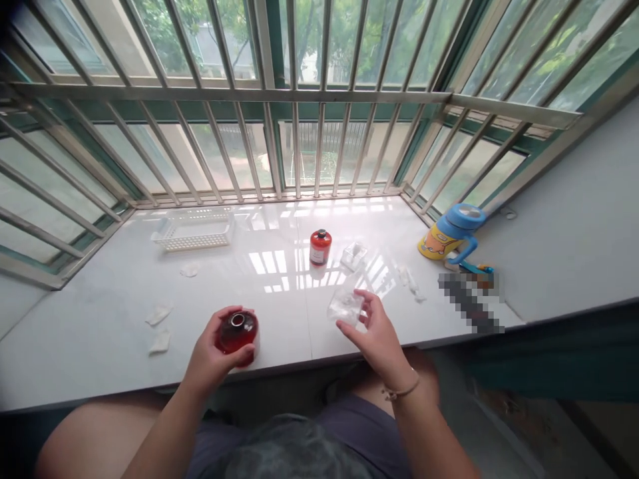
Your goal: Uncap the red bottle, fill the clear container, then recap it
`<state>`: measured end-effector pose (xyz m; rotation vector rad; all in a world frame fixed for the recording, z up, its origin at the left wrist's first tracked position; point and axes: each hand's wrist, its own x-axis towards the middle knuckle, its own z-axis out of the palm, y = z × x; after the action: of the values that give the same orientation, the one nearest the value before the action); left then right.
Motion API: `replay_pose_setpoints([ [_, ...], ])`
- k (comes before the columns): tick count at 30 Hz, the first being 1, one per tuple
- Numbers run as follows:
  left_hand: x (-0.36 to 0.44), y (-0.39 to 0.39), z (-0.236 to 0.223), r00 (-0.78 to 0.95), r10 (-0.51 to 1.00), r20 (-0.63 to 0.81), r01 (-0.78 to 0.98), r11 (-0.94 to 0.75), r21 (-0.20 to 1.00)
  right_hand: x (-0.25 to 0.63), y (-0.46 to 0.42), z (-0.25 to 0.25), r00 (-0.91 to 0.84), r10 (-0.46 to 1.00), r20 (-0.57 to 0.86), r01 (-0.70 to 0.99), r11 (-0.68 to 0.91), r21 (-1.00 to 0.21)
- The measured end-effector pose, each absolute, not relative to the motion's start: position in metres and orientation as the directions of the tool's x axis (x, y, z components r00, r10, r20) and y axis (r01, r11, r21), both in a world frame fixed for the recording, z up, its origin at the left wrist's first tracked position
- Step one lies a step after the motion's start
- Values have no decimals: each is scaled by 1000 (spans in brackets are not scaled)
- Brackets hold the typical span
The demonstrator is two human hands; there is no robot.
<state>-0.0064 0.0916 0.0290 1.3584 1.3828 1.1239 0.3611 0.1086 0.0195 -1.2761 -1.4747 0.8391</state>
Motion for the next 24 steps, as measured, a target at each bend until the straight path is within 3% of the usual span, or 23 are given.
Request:
replay_pose_setpoints([
  [3,12,83,38,73,997,3,265,-22,964,350,98,46,-76,924,375,546,353,-760],
  [5,23,81,46,130,991,9,328,-51,943,346,97,69,-238,872,428,602,478,-640],
  [8,36,83,60,192,981,30,409,-108,906,343,101,104,-478,787,390,581,616,-532],
  [12,47,87,72,236,971,35,421,-135,897,341,111,143,-634,699,331,556,710,-433],
  [24,61,86,67,244,969,30,330,-112,937,321,125,202,-815,537,216,477,835,-274],
])
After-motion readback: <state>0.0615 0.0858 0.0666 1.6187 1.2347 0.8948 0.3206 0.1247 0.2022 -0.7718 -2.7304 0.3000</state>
